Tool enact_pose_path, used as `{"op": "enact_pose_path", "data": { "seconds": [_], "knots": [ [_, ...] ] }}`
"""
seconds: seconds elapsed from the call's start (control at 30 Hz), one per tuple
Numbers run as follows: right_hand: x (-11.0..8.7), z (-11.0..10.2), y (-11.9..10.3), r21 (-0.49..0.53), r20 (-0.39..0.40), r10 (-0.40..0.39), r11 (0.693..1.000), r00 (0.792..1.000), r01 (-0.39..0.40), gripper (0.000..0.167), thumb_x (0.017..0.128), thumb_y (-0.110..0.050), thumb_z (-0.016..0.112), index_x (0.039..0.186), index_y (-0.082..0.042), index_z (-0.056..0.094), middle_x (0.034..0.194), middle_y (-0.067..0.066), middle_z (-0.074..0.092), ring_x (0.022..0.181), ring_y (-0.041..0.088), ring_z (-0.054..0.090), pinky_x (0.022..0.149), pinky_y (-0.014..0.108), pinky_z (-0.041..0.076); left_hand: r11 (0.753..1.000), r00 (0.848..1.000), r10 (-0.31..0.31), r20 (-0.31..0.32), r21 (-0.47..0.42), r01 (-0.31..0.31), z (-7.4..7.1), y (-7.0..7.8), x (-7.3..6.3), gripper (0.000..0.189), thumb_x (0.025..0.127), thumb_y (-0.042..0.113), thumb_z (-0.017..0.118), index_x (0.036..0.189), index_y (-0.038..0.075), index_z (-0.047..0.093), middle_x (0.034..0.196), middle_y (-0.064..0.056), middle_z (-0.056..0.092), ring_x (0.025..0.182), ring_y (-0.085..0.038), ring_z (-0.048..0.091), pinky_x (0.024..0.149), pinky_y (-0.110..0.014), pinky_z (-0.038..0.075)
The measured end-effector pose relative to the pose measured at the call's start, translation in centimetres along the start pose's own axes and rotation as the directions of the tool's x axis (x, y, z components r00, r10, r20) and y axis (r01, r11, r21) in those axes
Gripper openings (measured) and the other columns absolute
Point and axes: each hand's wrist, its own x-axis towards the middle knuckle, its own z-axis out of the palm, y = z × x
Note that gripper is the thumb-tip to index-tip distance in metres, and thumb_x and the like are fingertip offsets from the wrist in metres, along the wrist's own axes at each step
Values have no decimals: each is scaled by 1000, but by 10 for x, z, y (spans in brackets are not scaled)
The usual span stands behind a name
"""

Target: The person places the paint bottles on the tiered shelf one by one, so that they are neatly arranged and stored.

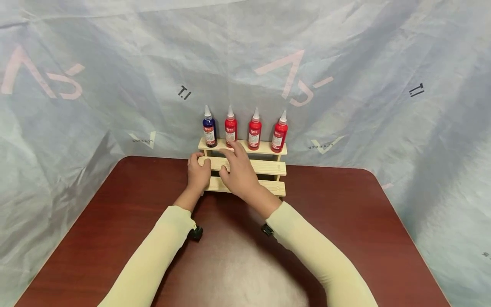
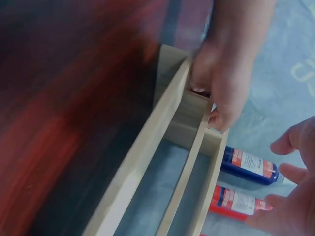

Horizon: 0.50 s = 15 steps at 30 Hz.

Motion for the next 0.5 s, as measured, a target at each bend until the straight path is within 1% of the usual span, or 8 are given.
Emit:
{"op": "enact_pose_path", "data": {
  "seconds": [0.07, 0.13, 0.2, 0.23, 0.3, 0.4, 0.43, 0.5],
  "knots": [
    [-11, -4, 2, -16, 32, 26, 1000, 999, -26, 52, 99, -15, 67, 149, -6, 57, 168, 20, 35, 162, 42, 25, 127, 56, 33, 998, 995, -33, 89, 55, 28, -6, 3, -2, 45, 105, 25, 48, 146, 5, 45, 155, -21, 38, 138, -39, 47, 117, -53, 40],
    [-21, -7, 3, -42, 64, 53, 998, 997, -50, 57, 100, -20, 67, 154, -8, 52, 170, 20, 33, 163, 43, 21, 129, 58, 29, 990, 982, -74, 171, 129, 52, -15, 7, -3, 52, 108, 30, 46, 154, 8, 37, 163, -22, 28, 145, -42, 41, 120, -55, 37],
    [-28, -11, 3, -76, 96, 73, 995, 993, -65, 64, 101, -27, 66, 159, -9, 46, 172, 20, 29, 164, 44, 17, 130, 59, 24, 971, 964, -121, 237, 229, 65, -25, 11, -8, 62, 110, 37, 45, 162, 10, 26, 169, -23, 17, 153, -46, 31, 123, -59, 33],
    [-32, -13, 2, -92, 111, 86, 993, 990, -76, 67, 101, -30, 66, 161, -10, 43, 173, 20, 28, 164, 44, 15, 131, 60, 21, 955, 954, -142, 263, 290, 63, -29, 14, -11, 68, 111, 41, 44, 166, 10, 19, 171, -24, 10, 156, -48, 25, 125, -61, 30],
    [-38, -16, 1, -138, 143, 125, 985, 982, -105, 73, 103, -39, 63, 165, -13, 36, 175, 19, 22, 165, 44, 10, 132, 62, 16, 911, 940, -171, 296, 411, 36, -38, 19, -19, 81, 110, 50, 44, 169, 8, 8, 174, -27, 0, 161, -51, 12, 127, -65, 24],
    [-48, -20, 0, -197, 193, 189, 969, 963, -151, 80, 105, -51, 58, 170, -17, 25, 178, 18, 13, 166, 44, 2, 131, 66, 13, 818, 929, -181, 322, 573, -40, -49, 27, -37, 94, 107, 62, 41, 170, 7, -2, 176, -29, -8, 163, -51, -1, 129, -68, 15],
    [-51, -22, 0, -213, 207, 207, 963, 956, -163, 82, 105, -54, 56, 170, -19, 22, 179, 18, 10, 166, 43, 1, 130, 67, 12, 788, 929, -170, 330, 611, -73, -52, 31, -44, 95, 107, 64, 40, 171, 7, -2, 176, -29, -9, 163, -51, -3, 129, -69, 13],
    [-57, -24, 0, -244, 222, 229, 954, 948, -173, 85, 105, -61, 52, 171, -20, 18, 179, 18, 6, 166, 44, -2, 128, 70, 13, 734, 926, -119, 359, 660, -162, -58, 38, -59, 94, 107, 66, 38, 171, 9, 1, 176, -29, -9, 163, -51, -6, 129, -70, 10]
  ]
}}
